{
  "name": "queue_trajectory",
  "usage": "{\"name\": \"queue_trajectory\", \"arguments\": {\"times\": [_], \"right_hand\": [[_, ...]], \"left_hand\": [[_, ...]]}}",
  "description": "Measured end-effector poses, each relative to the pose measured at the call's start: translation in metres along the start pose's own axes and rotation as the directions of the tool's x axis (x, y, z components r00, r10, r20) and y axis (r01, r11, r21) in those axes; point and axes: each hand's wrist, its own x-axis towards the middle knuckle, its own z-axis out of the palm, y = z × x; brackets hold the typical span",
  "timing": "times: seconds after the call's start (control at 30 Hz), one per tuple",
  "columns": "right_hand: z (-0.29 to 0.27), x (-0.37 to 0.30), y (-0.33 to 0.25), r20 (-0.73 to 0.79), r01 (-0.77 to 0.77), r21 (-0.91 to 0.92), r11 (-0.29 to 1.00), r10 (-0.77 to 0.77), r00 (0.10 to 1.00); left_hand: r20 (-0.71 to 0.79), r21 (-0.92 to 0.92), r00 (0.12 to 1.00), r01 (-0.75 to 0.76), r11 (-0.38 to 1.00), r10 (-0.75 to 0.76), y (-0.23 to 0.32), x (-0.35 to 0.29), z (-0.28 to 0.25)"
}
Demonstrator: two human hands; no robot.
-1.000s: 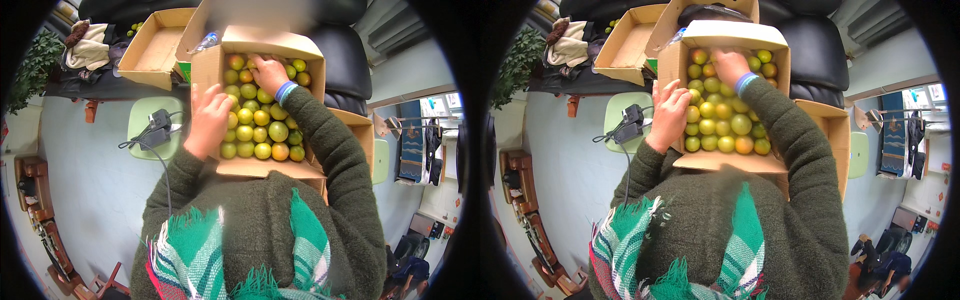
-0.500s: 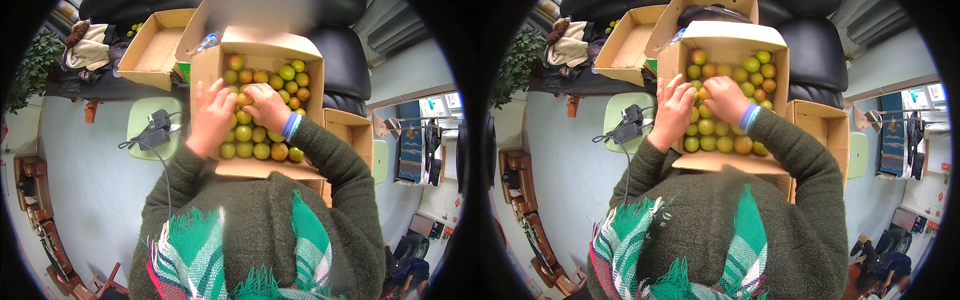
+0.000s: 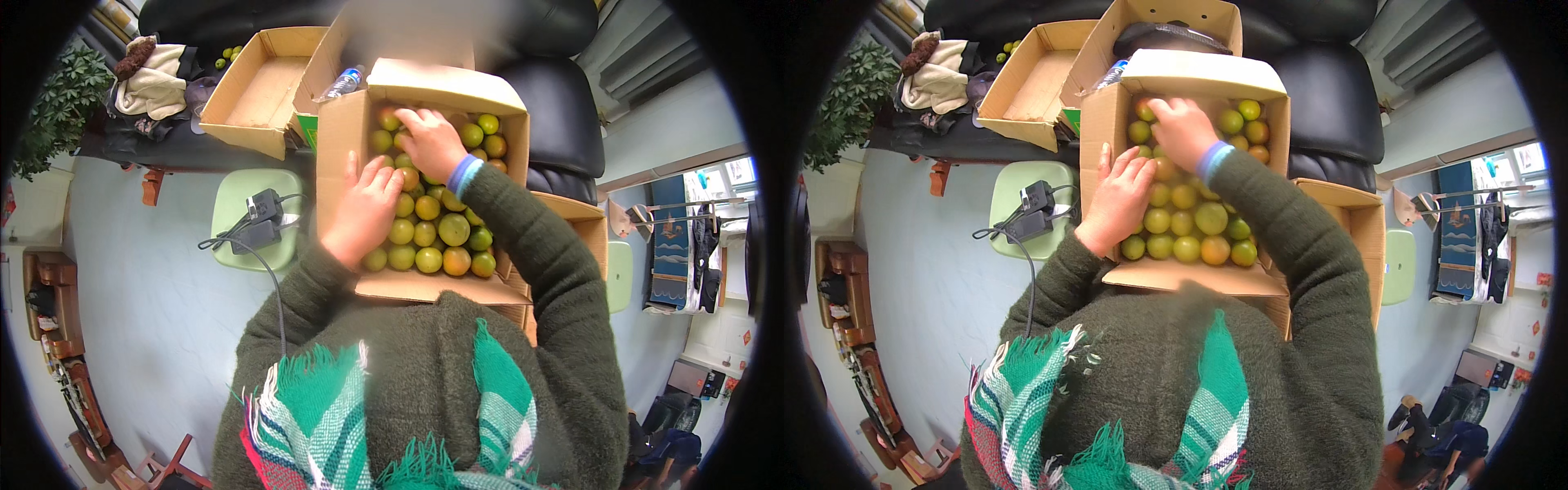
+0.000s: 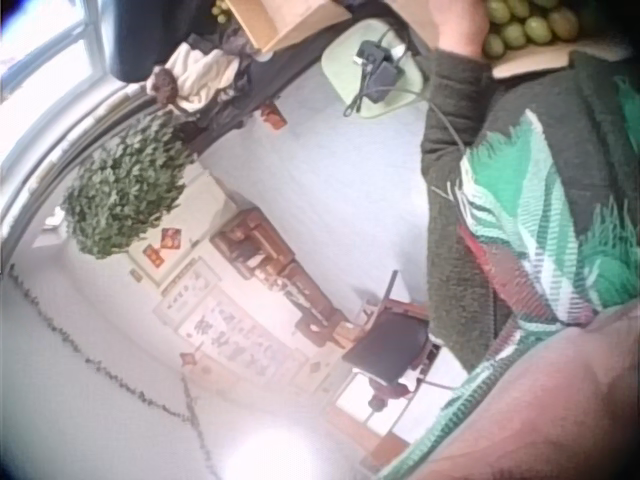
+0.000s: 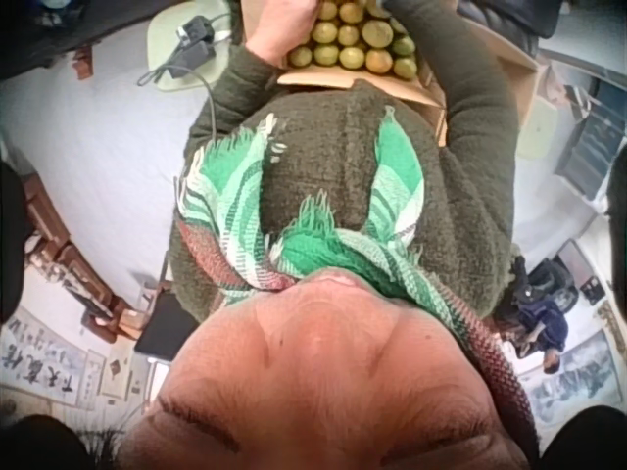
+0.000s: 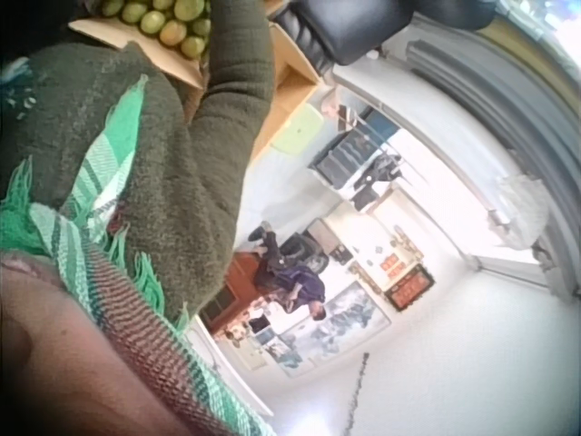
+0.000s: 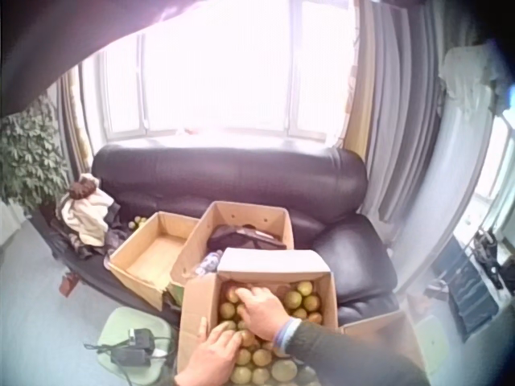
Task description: The person transfers green and yellow round fruits from one cardboard box to another, arranging them by hand. The person places the fruits one by one into the receiving box, filling it gradually.
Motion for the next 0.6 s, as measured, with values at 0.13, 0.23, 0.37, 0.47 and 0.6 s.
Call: {"name": "queue_trajectory", "arguments": {"times": [0.13,0.23,0.37,0.47,0.6], "right_hand": [[0.030,0.023,0.002,0.078,-0.045,-0.031,0.998,0.048,0.996],[0.037,0.032,0.006,0.102,-0.073,0.049,0.996,0.067,0.993],[0.016,0.026,0.007,0.034,-0.079,0.134,0.988,0.075,0.997],[-0.019,0.005,0.006,-0.042,-0.045,0.216,0.975,0.055,0.998],[-0.058,-0.039,0.003,0.094,-0.128,0.286,0.950,0.106,0.990]], "left_hand": [[0.000,0.008,1.000,0.003,1.000,-0.003,-0.002,-0.002,-0.003],[-0.045,0.011,0.999,0.016,1.000,-0.015,-0.005,-0.003,-0.007],[-0.085,-0.020,0.996,0.000,1.000,-0.002,-0.005,0.000,-0.009],[-0.109,-0.051,0.994,-0.006,0.999,0.001,-0.003,0.001,-0.008],[-0.109,-0.068,0.994,0.002,0.998,-0.010,0.004,0.002,-0.005]]}}
